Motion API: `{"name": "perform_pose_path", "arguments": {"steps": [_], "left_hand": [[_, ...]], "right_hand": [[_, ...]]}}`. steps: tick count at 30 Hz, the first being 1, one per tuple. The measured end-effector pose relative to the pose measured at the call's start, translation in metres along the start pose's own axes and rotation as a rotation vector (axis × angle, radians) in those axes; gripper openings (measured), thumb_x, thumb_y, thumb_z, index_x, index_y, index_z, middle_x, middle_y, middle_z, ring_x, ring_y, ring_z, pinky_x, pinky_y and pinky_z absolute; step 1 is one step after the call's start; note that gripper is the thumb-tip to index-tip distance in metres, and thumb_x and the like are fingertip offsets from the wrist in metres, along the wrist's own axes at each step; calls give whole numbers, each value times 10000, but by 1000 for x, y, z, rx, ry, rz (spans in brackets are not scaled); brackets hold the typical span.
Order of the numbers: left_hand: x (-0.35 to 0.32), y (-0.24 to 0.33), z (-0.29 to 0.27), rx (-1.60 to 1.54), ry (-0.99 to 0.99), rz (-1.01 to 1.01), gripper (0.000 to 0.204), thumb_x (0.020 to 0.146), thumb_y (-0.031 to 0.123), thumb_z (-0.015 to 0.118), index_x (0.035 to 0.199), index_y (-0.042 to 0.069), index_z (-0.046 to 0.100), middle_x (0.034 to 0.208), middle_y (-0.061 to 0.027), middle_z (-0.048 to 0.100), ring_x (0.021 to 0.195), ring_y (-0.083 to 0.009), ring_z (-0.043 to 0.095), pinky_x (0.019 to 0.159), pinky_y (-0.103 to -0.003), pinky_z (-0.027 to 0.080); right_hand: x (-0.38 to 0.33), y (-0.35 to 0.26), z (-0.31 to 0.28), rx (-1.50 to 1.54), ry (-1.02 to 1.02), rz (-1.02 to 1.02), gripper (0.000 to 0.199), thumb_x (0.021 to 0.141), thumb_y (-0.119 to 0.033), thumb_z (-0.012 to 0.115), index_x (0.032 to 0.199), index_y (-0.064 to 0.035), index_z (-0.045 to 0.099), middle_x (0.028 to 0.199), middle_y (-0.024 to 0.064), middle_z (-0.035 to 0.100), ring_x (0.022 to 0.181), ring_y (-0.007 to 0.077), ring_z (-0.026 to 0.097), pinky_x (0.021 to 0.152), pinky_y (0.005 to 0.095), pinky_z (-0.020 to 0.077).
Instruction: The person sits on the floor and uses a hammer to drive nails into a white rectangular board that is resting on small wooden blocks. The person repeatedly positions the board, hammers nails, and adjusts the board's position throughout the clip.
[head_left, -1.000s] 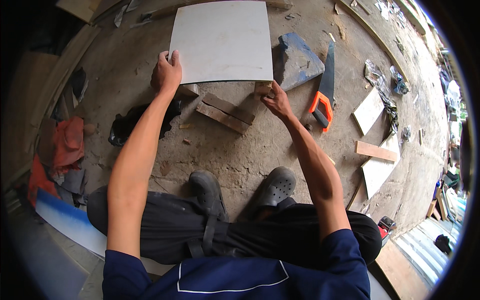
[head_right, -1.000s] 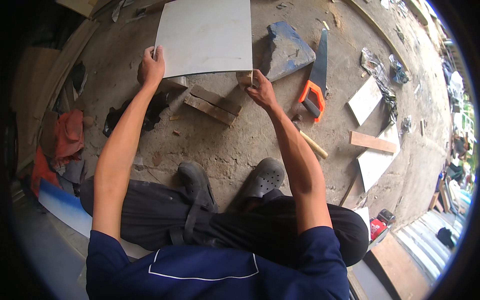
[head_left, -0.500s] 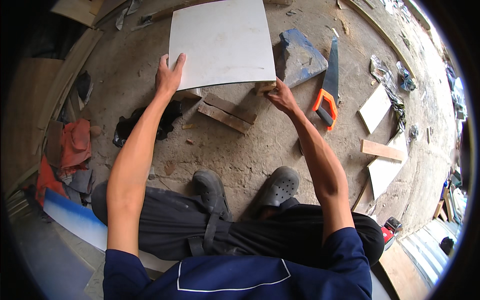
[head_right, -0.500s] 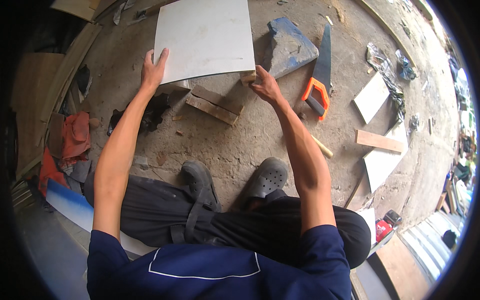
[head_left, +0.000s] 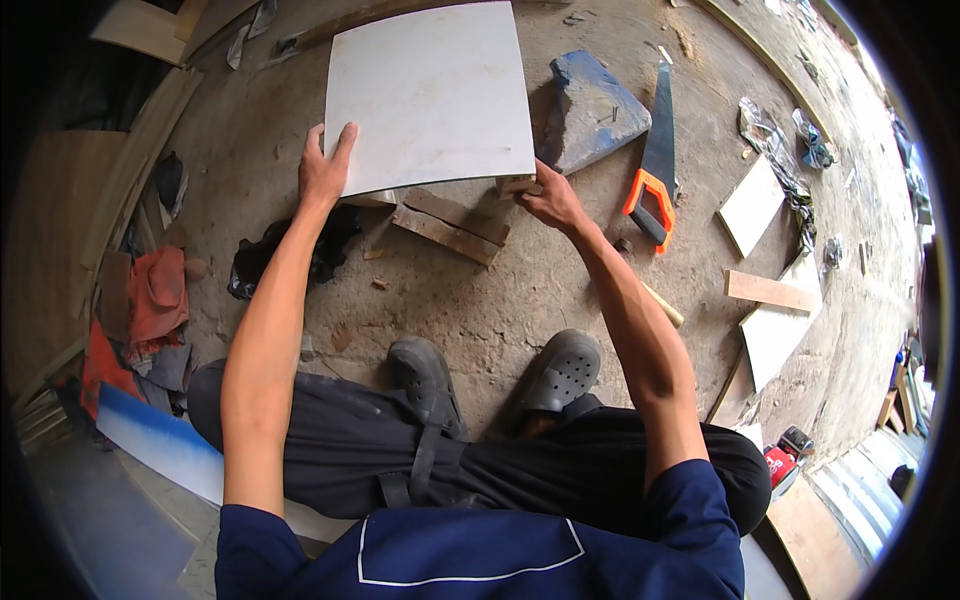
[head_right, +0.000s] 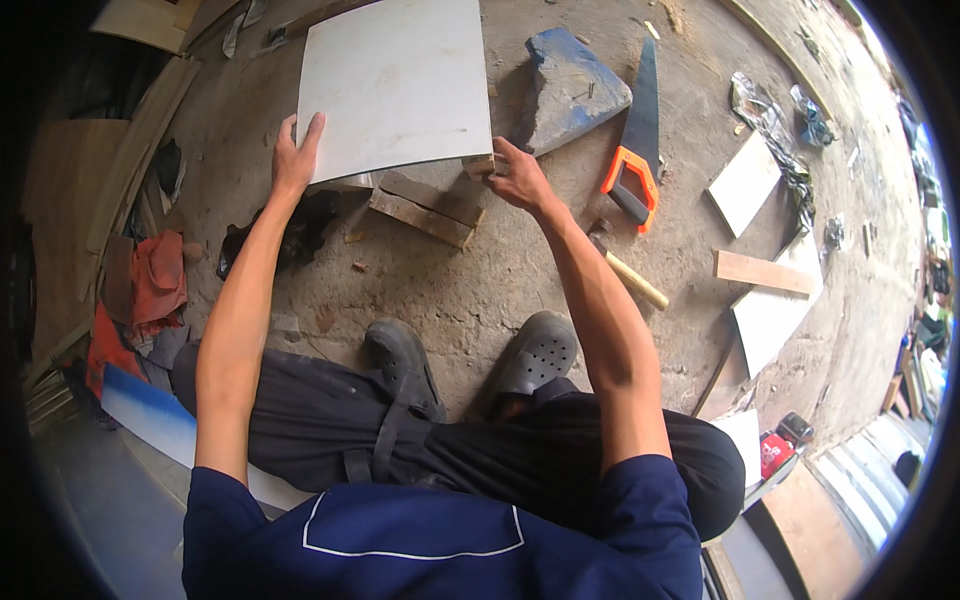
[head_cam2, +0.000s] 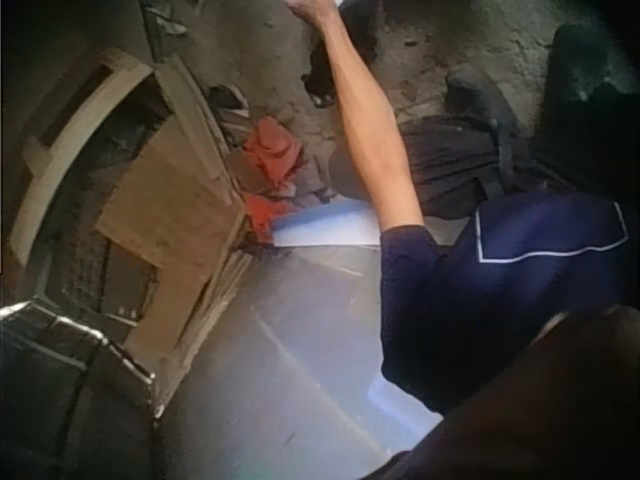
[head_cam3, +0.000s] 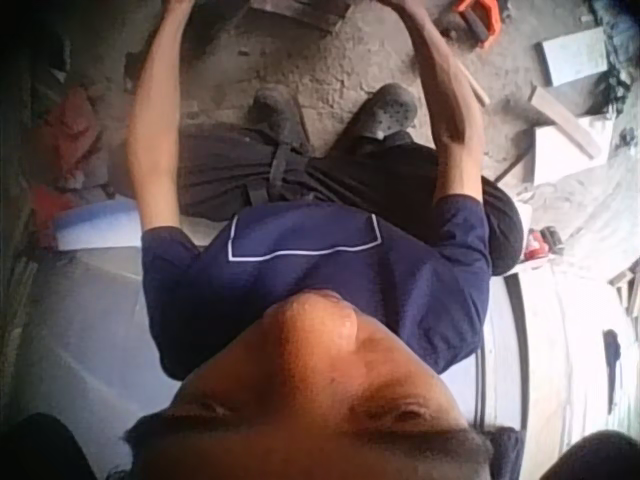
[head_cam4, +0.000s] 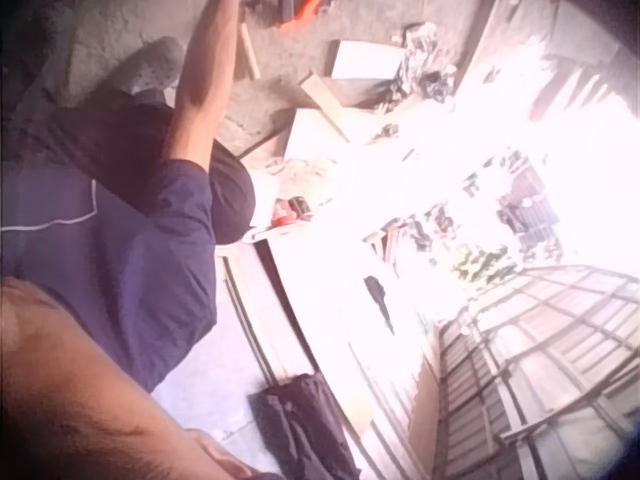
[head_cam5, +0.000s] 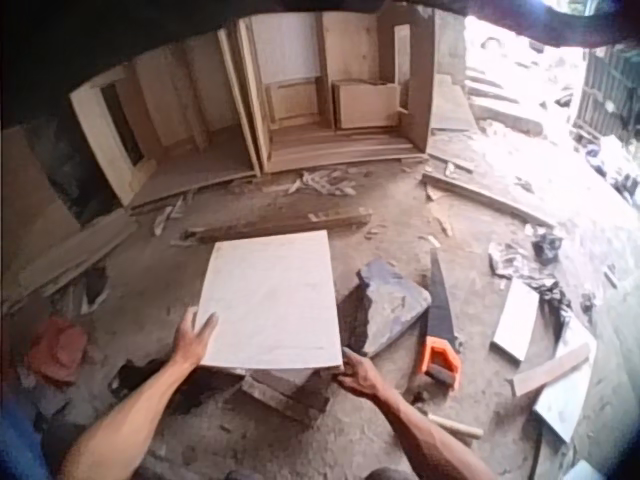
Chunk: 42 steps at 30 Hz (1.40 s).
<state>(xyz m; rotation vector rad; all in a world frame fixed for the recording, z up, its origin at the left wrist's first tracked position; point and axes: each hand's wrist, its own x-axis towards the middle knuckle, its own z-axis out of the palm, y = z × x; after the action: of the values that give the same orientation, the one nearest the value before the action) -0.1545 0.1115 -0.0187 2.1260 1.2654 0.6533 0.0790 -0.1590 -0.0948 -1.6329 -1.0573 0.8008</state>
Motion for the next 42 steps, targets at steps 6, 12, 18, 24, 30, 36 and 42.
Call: {"name": "perform_pose_path", "arguments": {"steps": [6,12,18,24,30,36,42], "left_hand": [[-5,7,0,-30,-21,-32,778,825,605,646,1220,-59,553,1113,-228,657,1038,-318,632,893,-392,474],[-22,-2,-30,-44,-30,1,726,820,577,670,1167,-57,596,1057,-213,680,1006,-309,648,872,-380,484],[-38,-16,-39,-16,33,-51,718,819,577,671,1170,-45,597,1065,-209,681,1002,-314,650,872,-383,485],[-49,-7,-35,-22,23,-75,725,823,588,656,1181,-39,591,1069,-204,679,1013,-320,645,876,-393,482],[-60,-21,-42,-44,52,-102,769,822,595,652,1214,-61,570,1090,-218,670,1021,-313,639,889,-390,477],[-78,-36,-69,-71,155,-257,803,831,573,663,1262,-91,529,1170,-233,629,1096,-276,592,940,-368,447],[-105,-54,-105,-183,98,-306,700,873,516,653,1241,-70,547,1137,-162,635,1041,-211,582,902,-339,453]], "right_hand": [[-4,-11,-4,-92,41,-34,495,748,-122,660,1222,-29,555,1138,187,656,1131,335,608,942,392,481],[-11,-10,11,-188,-106,-187,510,728,-98,635,1217,9,536,1130,242,625,1078,417,590,917,451,482],[-7,-14,25,-228,-58,-194,515,733,-100,640,1227,6,536,1150,246,622,1109,388,587,910,444,476],[-7,-17,18,-195,-110,-115,480,735,-76,648,1206,-22,569,1137,217,645,1086,363,613,913,406,482],[-8,-28,21,-238,-134,-153,495,700,-53,619,1188,5,569,1105,230,650,1061,383,615,915,412,481],[15,-58,40,-323,-172,-130,445,702,-75,614,1138,3,564,1026,240,651,973,441,609,820,468,496],[20,-70,61,-369,-234,-301,436,679,-60,580,1114,-34,588,1055,219,633,985,429,602,824,475,495]]}}
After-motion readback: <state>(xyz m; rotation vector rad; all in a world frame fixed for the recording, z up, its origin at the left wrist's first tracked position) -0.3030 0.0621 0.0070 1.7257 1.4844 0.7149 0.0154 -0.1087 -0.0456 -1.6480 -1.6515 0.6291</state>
